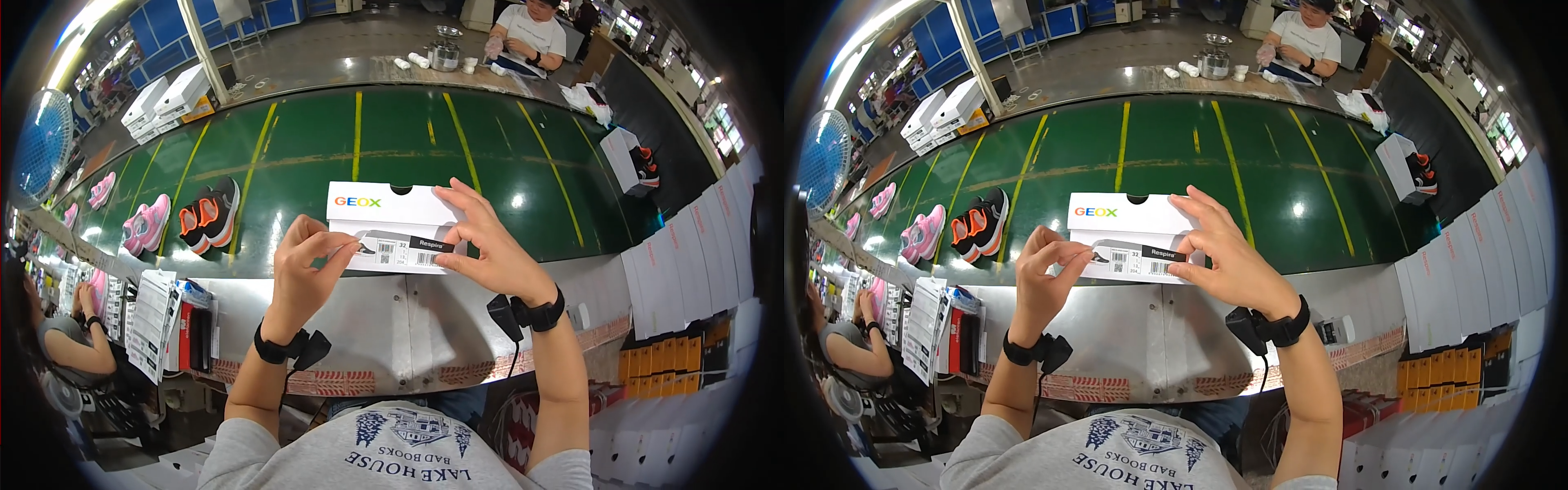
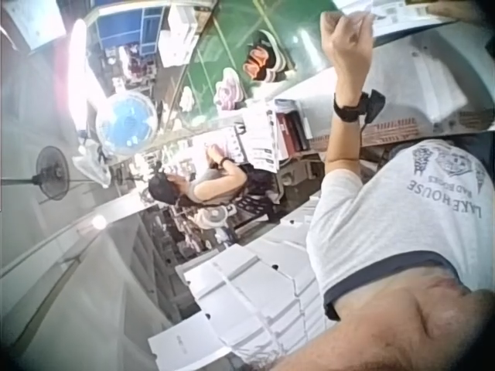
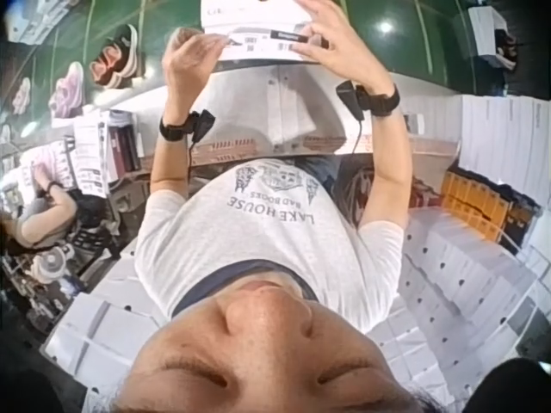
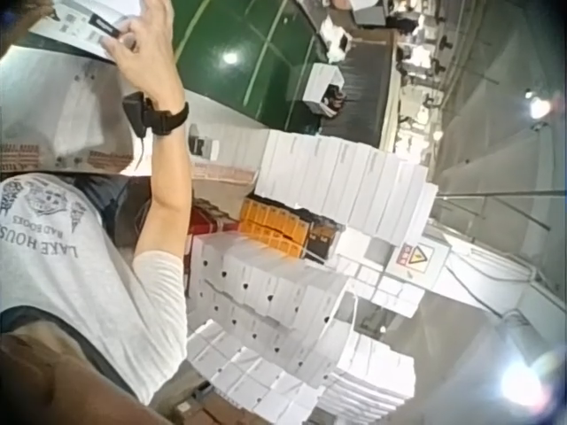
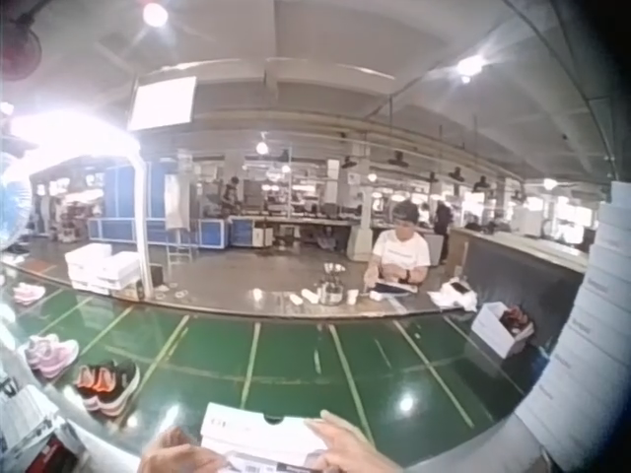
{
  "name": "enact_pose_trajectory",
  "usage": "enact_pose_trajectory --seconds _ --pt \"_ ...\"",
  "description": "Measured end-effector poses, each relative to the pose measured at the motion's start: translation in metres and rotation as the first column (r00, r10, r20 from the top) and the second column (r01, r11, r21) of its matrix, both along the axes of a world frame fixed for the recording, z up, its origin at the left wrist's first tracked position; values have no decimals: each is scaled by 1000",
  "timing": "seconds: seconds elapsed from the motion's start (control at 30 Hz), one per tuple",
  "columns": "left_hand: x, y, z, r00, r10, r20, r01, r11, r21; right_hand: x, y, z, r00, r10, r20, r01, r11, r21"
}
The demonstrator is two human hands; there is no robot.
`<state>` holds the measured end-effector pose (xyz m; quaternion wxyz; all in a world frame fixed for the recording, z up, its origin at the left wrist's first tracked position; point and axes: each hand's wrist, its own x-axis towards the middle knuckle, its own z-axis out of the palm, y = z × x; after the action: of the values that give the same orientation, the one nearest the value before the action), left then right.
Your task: The recorder scans the barcodes on shoe boxes and pairs of shoes before placing the shoes into the correct boxes on a production line.
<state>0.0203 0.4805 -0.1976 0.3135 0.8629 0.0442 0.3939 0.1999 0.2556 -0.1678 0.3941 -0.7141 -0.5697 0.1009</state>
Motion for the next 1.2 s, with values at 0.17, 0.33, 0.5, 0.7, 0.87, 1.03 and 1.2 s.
enact_pose_trajectory --seconds 0.17,0.33,0.5,0.7,0.87,1.03,1.2 --pt "4 6 -3 992 -105 -72 91 980 -180 5 -2 3 999 14 48 -14 1000 -3" --pt "8 7 -4 982 -158 -103 129 962 -239 7 -5 3 992 1 130 1 1000 -14" --pt "11 7 -5 978 -181 -105 147 952 -269 6 -7 4 998 -9 61 10 1000 -19" --pt "15 5 -4 971 -196 -134 155 951 -267 9 -11 5 993 -34 110 39 998 -47" --pt "17 4 -5 972 -197 -131 157 950 -269 11 -12 5 990 -37 138 45 998 -49" --pt "21 -1 -2 972 -179 -153 140 961 -238 15 -14 7 989 -37 143 41 999 -31" --pt "25 -4 -1 967 -175 -186 137 970 -200 22 -15 8 982 -50 180 50 999 1"
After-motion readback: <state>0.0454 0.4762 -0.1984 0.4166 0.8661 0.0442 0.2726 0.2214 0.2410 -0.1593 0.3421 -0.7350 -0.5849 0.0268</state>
